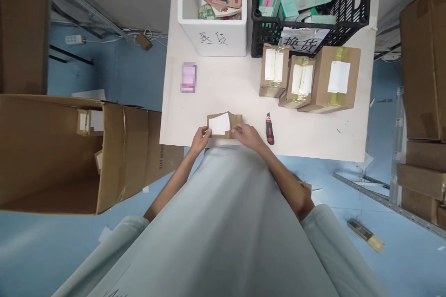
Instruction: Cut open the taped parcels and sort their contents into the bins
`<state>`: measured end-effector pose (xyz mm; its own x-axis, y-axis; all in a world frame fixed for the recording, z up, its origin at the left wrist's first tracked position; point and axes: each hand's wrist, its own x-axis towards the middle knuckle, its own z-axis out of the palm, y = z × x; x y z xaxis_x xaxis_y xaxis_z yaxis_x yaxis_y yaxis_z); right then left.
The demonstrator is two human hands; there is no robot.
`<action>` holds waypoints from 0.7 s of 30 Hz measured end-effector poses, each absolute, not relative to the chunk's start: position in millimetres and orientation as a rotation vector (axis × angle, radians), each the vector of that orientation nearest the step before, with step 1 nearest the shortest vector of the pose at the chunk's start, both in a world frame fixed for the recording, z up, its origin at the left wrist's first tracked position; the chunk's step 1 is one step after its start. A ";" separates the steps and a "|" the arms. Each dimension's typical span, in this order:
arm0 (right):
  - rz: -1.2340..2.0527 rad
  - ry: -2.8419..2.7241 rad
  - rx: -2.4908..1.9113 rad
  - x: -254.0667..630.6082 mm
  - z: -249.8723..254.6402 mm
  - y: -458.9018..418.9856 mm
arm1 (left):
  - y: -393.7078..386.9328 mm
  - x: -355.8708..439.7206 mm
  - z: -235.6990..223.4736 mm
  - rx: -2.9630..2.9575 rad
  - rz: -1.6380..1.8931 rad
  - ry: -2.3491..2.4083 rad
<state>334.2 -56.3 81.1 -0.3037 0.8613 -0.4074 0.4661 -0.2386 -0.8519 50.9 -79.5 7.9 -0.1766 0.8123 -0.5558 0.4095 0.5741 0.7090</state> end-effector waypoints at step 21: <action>1.570 -1.055 -1.695 390.9 42.0 -73.9 | -56.3 74.3 40.0 0.952 0.679 1.680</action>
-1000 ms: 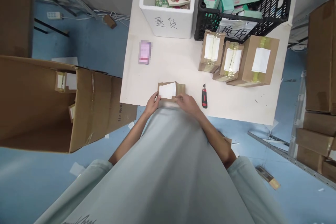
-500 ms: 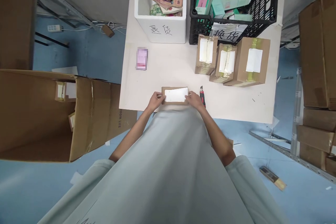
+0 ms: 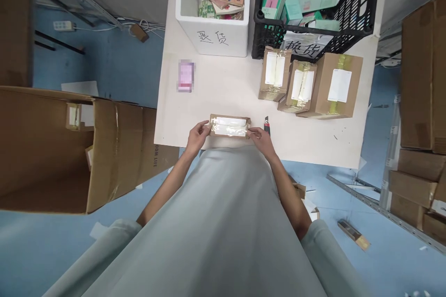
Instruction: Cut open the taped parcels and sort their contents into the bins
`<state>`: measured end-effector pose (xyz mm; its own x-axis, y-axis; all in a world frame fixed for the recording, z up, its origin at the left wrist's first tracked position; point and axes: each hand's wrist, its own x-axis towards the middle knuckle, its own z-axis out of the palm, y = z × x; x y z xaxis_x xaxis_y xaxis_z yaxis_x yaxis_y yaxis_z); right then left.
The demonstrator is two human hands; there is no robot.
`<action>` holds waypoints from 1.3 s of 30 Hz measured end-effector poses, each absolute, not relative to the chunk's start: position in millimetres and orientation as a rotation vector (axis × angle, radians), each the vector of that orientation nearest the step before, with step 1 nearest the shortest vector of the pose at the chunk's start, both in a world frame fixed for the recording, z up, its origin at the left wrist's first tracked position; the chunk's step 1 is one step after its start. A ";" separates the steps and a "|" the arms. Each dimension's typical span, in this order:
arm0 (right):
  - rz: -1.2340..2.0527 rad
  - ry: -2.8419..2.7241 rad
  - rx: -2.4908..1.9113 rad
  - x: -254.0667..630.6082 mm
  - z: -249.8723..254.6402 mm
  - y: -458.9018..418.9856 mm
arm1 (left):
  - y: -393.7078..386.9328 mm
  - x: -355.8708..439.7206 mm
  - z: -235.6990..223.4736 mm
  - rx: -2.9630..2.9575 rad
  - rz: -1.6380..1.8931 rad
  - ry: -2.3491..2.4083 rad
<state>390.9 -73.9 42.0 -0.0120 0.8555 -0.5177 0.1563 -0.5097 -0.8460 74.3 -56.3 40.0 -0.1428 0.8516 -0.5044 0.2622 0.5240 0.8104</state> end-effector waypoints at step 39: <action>0.868 -0.540 -1.960 617.0 76.1 -10.1 | 117.1 224.9 40.6 1.132 0.457 1.269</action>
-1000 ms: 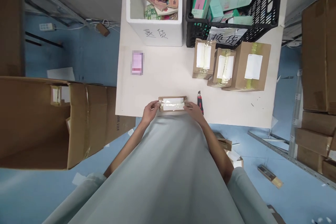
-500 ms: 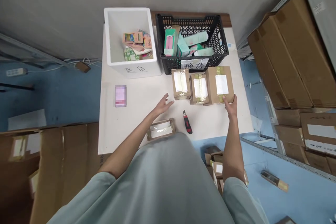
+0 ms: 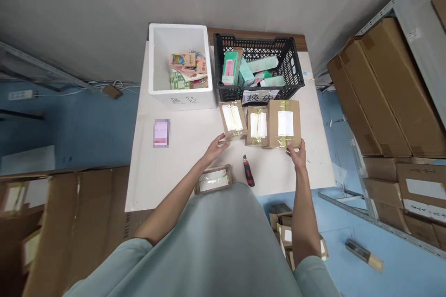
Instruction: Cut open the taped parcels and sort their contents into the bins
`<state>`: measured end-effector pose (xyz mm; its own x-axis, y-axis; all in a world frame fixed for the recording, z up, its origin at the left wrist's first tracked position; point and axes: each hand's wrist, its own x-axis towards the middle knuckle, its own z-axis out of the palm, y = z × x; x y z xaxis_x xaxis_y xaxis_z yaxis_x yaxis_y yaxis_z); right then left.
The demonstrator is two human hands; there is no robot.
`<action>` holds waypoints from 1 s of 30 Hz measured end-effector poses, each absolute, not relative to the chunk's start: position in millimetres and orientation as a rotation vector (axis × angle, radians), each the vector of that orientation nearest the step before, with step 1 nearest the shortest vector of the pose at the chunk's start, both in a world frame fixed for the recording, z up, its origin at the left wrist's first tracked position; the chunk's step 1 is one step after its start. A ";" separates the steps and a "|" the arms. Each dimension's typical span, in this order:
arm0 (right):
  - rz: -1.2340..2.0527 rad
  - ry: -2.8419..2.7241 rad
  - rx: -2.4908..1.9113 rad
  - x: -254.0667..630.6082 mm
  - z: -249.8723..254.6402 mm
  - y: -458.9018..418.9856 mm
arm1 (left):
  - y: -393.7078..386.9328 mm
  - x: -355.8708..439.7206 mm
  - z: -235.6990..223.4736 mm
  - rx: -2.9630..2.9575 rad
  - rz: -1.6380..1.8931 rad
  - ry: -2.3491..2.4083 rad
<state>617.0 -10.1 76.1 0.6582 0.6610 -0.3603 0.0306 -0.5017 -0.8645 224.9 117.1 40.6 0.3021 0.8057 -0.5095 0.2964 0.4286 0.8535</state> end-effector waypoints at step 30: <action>1.155 -2.012 -1.861 393.0 70.6 -16.4 | -73.6 84.2 22.9 1.122 0.703 1.609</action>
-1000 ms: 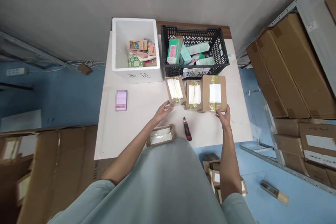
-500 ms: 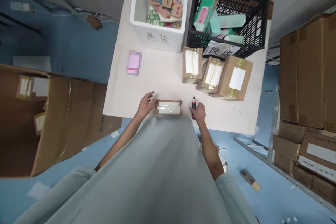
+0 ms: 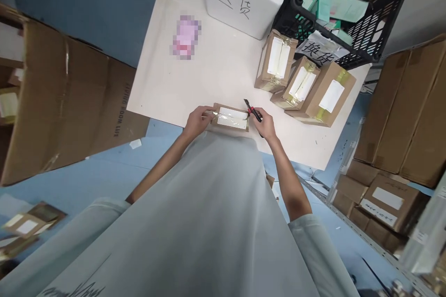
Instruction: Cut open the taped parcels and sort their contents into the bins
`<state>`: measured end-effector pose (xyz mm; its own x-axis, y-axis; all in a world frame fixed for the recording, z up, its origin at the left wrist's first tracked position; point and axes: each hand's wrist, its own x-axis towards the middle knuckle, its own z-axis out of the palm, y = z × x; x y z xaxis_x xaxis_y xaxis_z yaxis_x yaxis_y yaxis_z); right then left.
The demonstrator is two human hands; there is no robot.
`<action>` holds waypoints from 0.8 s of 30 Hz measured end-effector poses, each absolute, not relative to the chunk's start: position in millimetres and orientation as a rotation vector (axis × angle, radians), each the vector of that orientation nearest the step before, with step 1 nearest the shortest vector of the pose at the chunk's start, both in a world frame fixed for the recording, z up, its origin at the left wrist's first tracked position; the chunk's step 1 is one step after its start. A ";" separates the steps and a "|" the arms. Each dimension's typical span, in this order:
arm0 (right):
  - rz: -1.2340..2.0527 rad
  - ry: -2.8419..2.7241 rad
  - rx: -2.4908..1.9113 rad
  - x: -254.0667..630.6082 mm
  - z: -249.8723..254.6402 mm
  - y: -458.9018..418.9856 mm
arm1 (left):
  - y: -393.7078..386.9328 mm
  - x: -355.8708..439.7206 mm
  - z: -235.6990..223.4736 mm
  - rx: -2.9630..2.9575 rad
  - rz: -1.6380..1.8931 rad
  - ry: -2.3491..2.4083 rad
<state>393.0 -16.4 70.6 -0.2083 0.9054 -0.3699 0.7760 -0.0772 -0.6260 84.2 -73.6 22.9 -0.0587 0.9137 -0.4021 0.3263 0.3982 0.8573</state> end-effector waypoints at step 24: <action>0.783 -3.412 -1.457 271.3 145.5 13.2 | -63.7 78.7 16.1 1.108 0.672 1.564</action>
<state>271.3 13.2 145.5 -0.5310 0.4961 -0.6870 0.7461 0.6581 -0.1013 78.7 -63.7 16.1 -0.0145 0.9030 -0.4295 0.3101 0.4124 0.8566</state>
